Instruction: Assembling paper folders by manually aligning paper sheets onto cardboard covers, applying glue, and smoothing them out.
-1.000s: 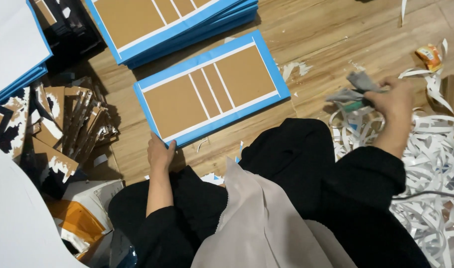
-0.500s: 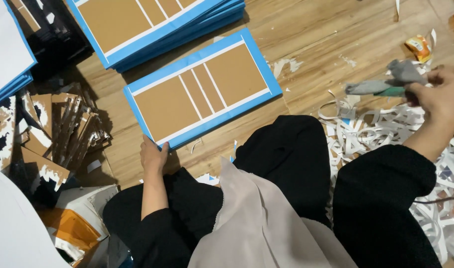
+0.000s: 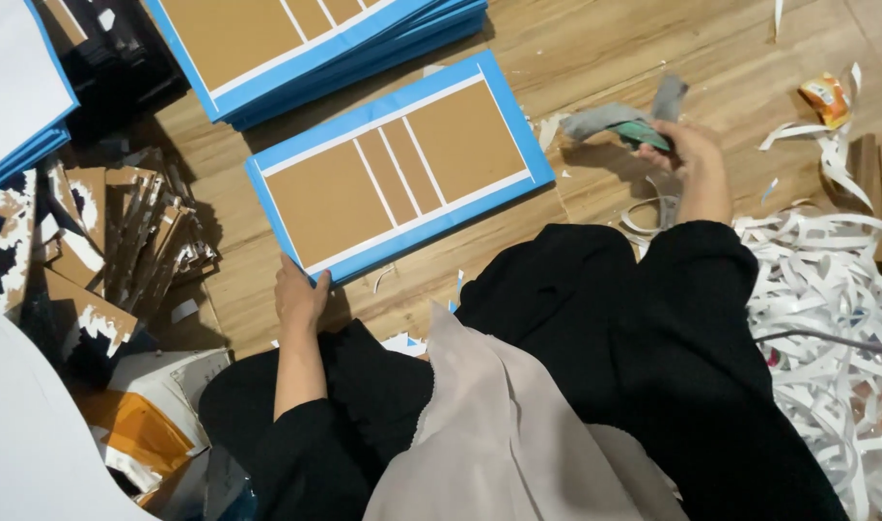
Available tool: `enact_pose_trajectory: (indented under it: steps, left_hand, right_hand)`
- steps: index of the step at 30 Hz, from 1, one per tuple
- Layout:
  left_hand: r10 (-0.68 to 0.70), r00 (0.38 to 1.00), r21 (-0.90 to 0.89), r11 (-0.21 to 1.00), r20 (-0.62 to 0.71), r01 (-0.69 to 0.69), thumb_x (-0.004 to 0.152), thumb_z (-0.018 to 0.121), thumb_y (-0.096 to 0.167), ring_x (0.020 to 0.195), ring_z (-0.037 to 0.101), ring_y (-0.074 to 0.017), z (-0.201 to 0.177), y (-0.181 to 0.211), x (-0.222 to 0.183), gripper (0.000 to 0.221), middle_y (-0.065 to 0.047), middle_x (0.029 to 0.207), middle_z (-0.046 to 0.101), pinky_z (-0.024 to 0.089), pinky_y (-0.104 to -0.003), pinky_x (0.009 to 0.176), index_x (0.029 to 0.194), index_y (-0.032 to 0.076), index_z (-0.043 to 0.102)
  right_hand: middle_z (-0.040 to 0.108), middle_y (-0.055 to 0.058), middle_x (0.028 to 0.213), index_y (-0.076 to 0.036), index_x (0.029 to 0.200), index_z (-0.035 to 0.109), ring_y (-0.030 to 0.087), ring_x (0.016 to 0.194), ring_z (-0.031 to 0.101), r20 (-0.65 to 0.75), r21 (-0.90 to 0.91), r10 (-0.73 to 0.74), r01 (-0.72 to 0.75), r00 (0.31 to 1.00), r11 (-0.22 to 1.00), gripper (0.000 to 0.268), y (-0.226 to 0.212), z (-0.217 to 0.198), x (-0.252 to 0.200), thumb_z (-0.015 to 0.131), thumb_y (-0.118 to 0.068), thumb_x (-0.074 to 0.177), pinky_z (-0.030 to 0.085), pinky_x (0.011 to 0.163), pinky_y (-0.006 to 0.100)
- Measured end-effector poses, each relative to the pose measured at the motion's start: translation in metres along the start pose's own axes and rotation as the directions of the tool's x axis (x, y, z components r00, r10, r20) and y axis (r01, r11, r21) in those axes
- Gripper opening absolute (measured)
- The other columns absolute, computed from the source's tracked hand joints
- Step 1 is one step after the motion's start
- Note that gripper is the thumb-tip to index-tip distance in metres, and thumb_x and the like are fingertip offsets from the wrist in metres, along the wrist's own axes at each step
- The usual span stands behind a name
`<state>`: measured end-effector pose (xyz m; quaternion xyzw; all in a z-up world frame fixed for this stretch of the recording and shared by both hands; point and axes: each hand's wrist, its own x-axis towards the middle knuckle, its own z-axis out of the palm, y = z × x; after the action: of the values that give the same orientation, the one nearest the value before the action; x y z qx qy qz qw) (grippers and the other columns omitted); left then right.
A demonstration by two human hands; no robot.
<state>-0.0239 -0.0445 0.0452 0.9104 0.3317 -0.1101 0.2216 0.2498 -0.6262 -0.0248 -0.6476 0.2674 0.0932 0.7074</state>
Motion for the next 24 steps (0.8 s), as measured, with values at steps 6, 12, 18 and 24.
enact_pose_trajectory:
  steps: [6,12,18,24]
  left_hand:
    - [-0.04,0.999,-0.023,0.999,0.035,0.041,0.085,0.057,0.031,0.119,0.04,-0.0421,-0.016,0.017,-0.01,0.075,-0.027,0.129,0.038,0.035,-0.05,0.096,0.139,-0.003,0.019]
    - [-0.019,1.0,0.015,1.0,0.018,0.019,0.083,0.058,0.035,0.115,0.043,-0.0441,0.0,0.002,0.009,0.078,-0.027,0.126,0.039,0.039,-0.053,0.092,0.138,-0.003,0.02]
    - [-0.019,1.0,0.049,0.999,0.017,0.018,0.083,0.057,0.038,0.113,0.045,-0.0436,0.011,-0.01,0.015,0.077,-0.026,0.125,0.04,0.04,-0.053,0.091,0.138,-0.003,0.021]
    - [-0.021,0.999,0.041,0.999,0.029,0.02,0.082,0.058,0.038,0.116,0.043,-0.0423,0.011,-0.013,0.013,0.08,-0.025,0.128,0.039,0.038,-0.053,0.093,0.14,-0.001,0.018]
  right_hand:
    - [0.058,0.017,0.084,-0.006,0.096,0.056,0.031,0.058,0.065,-0.154,-0.261,-0.028,-0.013,0.988,0.965,0.033,0.034,0.055,0.005,0.074,-0.022,0.074,0.059,0.045,0.039]
    - [0.06,0.007,0.09,-0.018,0.102,0.065,0.034,0.09,0.058,-0.145,-0.913,-0.386,0.027,0.911,0.406,0.044,0.065,0.009,0.021,0.075,-0.047,0.071,0.047,0.077,0.043]
    - [0.056,0.018,0.104,-0.01,0.109,0.062,0.042,0.1,0.052,0.104,-0.947,-0.321,0.193,0.942,0.259,0.055,0.067,-0.022,-0.064,0.076,-0.041,0.066,0.043,0.085,0.045]
    - [0.063,0.019,0.093,-0.006,0.088,0.069,0.04,0.098,0.057,0.188,-0.981,-0.137,0.191,0.972,0.01,0.032,0.075,-0.068,-0.132,0.072,-0.028,0.066,0.047,0.082,0.043]
